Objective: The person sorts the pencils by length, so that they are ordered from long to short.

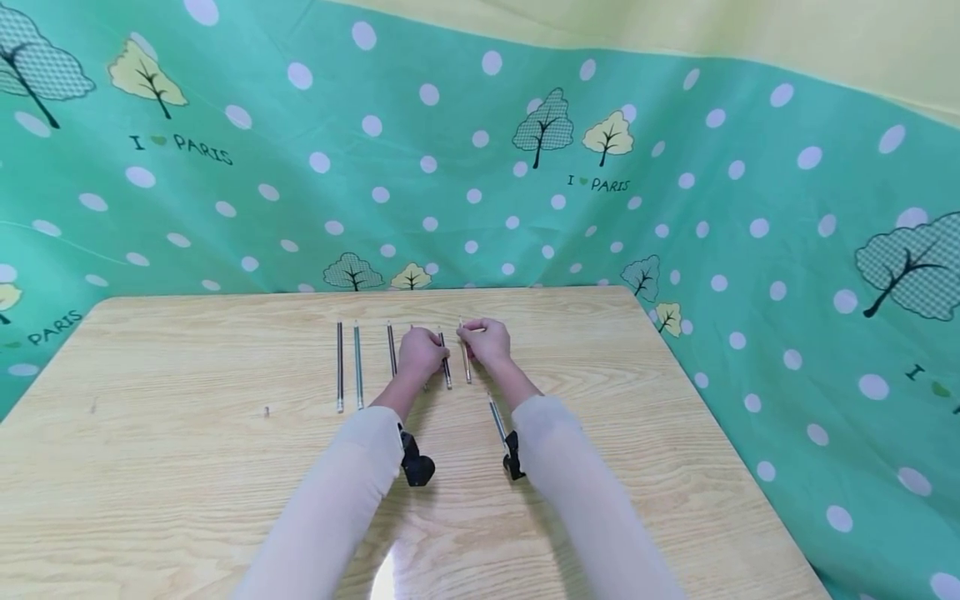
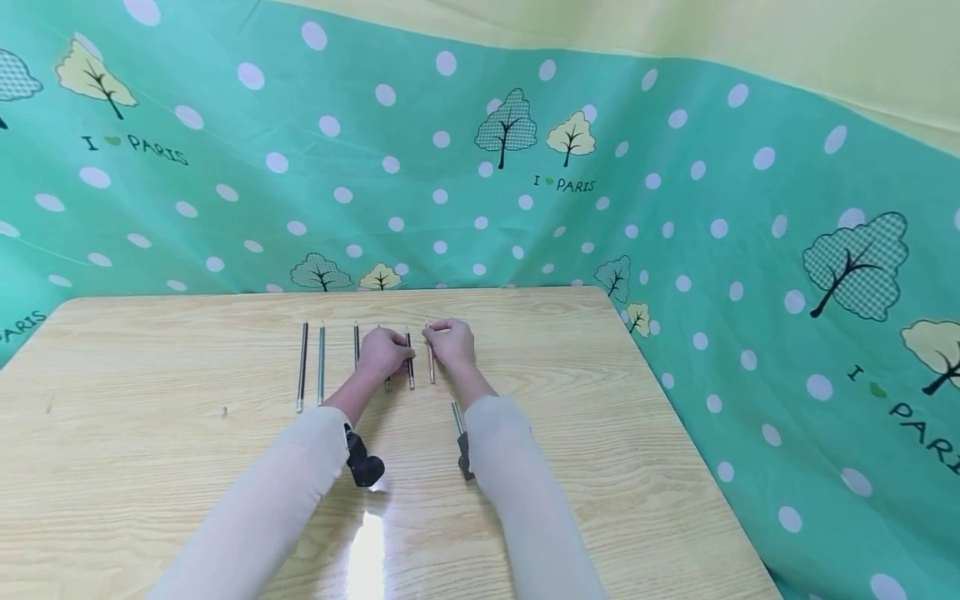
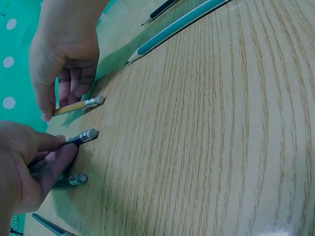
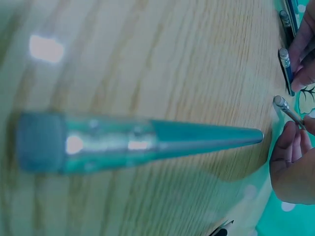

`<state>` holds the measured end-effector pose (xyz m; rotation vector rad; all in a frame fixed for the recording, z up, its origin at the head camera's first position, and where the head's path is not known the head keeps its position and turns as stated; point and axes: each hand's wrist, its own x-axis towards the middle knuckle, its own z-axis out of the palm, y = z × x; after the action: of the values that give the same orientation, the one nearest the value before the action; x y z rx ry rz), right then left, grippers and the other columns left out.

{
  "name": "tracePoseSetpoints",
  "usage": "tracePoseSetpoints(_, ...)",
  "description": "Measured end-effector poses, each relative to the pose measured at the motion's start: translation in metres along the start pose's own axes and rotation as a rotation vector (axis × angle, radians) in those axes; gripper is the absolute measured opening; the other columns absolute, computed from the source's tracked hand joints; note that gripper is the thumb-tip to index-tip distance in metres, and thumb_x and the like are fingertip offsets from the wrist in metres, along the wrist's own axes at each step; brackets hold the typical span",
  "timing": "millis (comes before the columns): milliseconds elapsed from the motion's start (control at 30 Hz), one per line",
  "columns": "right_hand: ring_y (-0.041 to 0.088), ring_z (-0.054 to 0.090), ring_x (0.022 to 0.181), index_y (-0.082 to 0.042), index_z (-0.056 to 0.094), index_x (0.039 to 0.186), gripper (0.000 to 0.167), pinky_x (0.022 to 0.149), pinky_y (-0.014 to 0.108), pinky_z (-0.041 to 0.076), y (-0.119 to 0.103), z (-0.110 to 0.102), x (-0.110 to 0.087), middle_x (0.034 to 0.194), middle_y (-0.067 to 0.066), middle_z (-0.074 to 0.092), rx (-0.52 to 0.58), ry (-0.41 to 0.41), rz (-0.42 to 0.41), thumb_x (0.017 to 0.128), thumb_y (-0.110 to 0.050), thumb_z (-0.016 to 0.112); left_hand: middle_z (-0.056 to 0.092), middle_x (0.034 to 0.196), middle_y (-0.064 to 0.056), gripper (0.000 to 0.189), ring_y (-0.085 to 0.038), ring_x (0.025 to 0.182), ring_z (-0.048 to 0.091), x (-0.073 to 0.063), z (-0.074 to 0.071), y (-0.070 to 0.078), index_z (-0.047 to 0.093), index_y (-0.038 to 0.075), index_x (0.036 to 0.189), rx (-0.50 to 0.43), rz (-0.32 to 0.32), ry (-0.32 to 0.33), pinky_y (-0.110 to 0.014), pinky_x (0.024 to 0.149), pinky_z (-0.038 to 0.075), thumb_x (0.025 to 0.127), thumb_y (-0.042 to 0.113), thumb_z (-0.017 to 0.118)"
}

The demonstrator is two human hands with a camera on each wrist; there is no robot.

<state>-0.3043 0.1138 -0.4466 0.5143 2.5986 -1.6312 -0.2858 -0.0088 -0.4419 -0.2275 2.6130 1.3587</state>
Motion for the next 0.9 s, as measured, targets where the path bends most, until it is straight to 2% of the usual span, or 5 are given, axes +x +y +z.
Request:
tracePoseSetpoints(133, 0.010, 0.052, 0.047, -0.009, 0.070, 0.096, 0.018, 0.039, 0.018, 0.042, -0.0008, 0.0020, 0.0017, 0.059, 0.000, 0.058, -0.029, 0.005, 0.015, 0.084, -0.024, 0.069, 0.065, 0.093, -0.014, 0.013, -0.013, 0.060, 0.062, -0.0015, -0.0006, 0.0016, 0.066, 0.001, 0.095, 0.000, -0.004, -0.003, -0.019, 0.053, 0.053, 0.084, 0.008, 0.067)
tracePoseSetpoints(267, 0.008, 0.051, 0.050, -0.011, 0.070, 0.095, 0.018, 0.040, 0.018, 0.042, -0.0013, 0.0032, 0.0029, 0.073, 0.001, 0.063, -0.061, 0.004, 0.021, 0.084, -0.025, 0.069, 0.065, 0.092, -0.013, 0.012, -0.014, 0.063, 0.061, -0.0032, -0.0008, 0.0029, 0.065, 0.001, 0.094, 0.011, -0.009, -0.009, -0.019, 0.053, 0.052, 0.085, 0.009, 0.066)
tracePoseSetpoints(467, 0.010, 0.053, 0.065, -0.012, 0.071, 0.094, 0.017, 0.048, 0.018, 0.042, 0.0004, 0.0030, -0.0001, 0.095, 0.004, 0.066, -0.097, 0.000, -0.037, 0.084, -0.026, 0.068, 0.065, 0.092, -0.012, 0.014, -0.015, 0.066, 0.063, -0.0034, -0.0006, 0.0014, 0.065, 0.001, 0.096, 0.023, 0.005, -0.001, -0.019, 0.054, 0.051, 0.086, 0.010, 0.065)
tracePoseSetpoints(667, 0.016, 0.057, 0.084, -0.011, 0.070, 0.093, 0.017, 0.060, 0.019, 0.043, 0.0013, 0.0034, -0.0036, 0.101, 0.005, 0.066, -0.112, -0.001, -0.086, 0.085, -0.025, 0.068, 0.065, 0.091, -0.012, 0.012, -0.015, 0.068, 0.062, -0.0038, 0.0004, 0.0006, 0.065, 0.002, 0.095, 0.030, 0.012, 0.015, -0.020, 0.054, 0.051, 0.086, 0.010, 0.065)
tracePoseSetpoints(900, 0.019, 0.059, 0.087, -0.012, 0.071, 0.093, 0.017, 0.064, 0.022, 0.044, 0.0029, 0.0045, -0.0033, 0.101, 0.005, 0.067, -0.176, -0.008, -0.101, 0.085, -0.027, 0.067, 0.065, 0.093, -0.013, 0.013, -0.016, 0.067, 0.063, -0.0054, 0.0014, 0.0004, 0.064, 0.000, 0.095, 0.008, 0.014, 0.023, -0.021, 0.055, 0.052, 0.086, 0.009, 0.065)
